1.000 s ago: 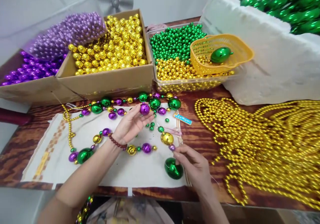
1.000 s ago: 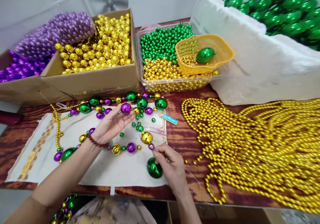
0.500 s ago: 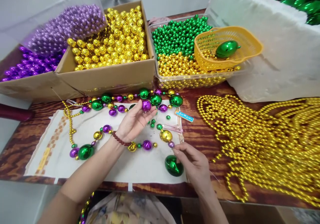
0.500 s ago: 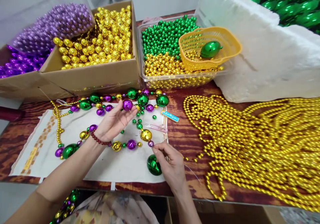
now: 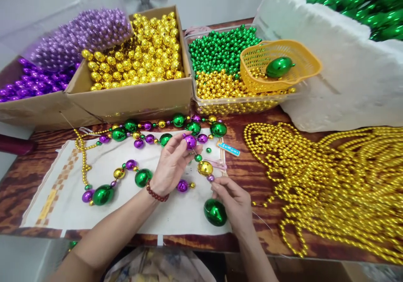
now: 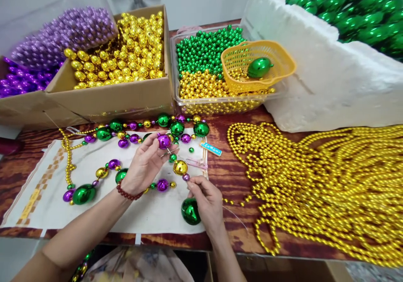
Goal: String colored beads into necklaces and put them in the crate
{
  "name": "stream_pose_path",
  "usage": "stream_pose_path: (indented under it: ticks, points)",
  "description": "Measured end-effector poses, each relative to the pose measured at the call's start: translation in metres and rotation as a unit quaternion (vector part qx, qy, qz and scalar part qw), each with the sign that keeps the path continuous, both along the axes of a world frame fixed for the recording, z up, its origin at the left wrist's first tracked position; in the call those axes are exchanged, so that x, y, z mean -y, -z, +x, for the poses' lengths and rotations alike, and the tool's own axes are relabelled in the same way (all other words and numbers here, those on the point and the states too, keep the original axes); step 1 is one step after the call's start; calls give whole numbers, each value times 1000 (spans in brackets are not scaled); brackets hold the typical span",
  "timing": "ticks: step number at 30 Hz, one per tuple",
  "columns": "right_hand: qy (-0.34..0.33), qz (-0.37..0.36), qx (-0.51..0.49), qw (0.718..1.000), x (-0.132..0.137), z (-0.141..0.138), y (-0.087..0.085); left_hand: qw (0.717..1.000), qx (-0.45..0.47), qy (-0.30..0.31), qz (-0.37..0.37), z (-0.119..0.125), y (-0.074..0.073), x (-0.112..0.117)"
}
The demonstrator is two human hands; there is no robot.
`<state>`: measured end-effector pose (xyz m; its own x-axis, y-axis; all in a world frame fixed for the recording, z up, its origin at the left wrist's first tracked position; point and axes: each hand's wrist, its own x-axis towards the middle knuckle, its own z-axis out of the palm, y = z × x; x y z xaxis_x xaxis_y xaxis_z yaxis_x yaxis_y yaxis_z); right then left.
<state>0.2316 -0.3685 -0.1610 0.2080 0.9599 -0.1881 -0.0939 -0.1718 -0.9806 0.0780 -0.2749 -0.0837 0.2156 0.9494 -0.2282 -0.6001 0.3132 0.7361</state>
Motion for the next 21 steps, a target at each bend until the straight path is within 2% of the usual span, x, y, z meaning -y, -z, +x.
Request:
stream_pose_path:
  ticks: [6, 12, 15, 18, 21]
  points:
    - [28, 3, 2, 1000, 2, -2, 1, 999, -42, 6, 18, 1, 2, 2]
    - [2, 15, 21, 1000, -1, -3, -1, 997, -62, 15, 34, 7, 9, 7]
    - [-17, 36, 85, 996, -4, 0, 3, 999, -33, 19, 14, 20, 14, 8]
    - [-59, 59, 179, 980, -7, 4, 5, 999, -45, -21, 18, 39, 24, 5]
    - [-100, 77, 225, 966, -13, 15, -6, 995, -86, -48, 35, 54, 33, -1]
